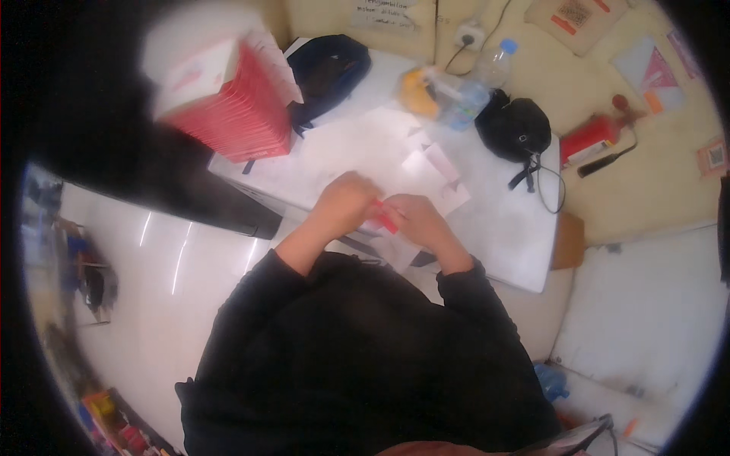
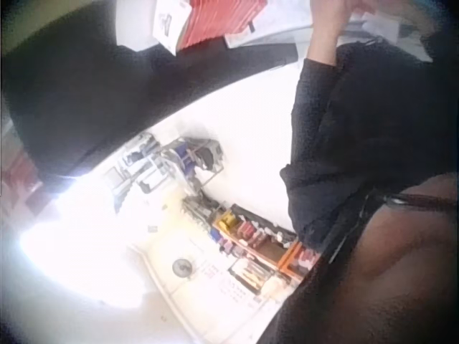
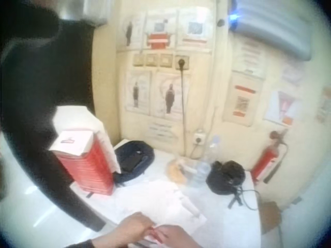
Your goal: The person assembles small red and white cardboard boxes by folding the flat pieces into shape. They repeatedly pick up a flat box, fold the sides, and insert a small red card into the box before stacking the finished unit on a growing pile.
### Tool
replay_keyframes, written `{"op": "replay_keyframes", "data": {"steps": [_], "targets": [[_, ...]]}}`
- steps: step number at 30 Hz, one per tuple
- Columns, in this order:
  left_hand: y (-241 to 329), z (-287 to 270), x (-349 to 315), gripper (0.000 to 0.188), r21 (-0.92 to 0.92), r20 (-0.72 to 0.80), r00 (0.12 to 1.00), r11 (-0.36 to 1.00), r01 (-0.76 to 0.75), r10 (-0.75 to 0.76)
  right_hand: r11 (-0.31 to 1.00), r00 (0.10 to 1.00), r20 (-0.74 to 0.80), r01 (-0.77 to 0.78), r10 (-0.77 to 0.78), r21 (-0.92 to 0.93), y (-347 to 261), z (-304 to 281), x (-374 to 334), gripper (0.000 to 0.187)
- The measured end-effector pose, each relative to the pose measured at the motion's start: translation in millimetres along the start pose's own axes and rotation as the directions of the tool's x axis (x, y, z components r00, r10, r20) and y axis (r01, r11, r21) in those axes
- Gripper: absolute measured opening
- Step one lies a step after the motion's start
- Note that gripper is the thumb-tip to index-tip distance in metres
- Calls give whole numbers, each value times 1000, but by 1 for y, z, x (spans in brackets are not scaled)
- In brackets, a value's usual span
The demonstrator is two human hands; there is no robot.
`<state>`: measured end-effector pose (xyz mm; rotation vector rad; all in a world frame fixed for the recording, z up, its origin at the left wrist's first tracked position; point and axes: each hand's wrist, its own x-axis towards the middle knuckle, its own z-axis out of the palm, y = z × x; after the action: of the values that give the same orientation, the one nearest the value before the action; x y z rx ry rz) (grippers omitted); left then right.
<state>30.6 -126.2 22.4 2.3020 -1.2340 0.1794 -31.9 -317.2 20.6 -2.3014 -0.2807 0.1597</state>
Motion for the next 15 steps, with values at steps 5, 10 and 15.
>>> {"op": "replay_keyframes", "data": {"steps": [5,10,15], "targets": [[-4,-28,3,14,-438,60,852,753,491,-521,979,829,-521,189,-202,-80,24,-28,-15,20],[-26,-38,-4,16,-835,-44,690,405,372,-723,928,798,-528,-103,292,358,82,13,-29,37],[-12,-10,-4,17,-939,70,712,194,283,-699,978,970,-243,-36,-15,-205,20,77,-3,43]]}}
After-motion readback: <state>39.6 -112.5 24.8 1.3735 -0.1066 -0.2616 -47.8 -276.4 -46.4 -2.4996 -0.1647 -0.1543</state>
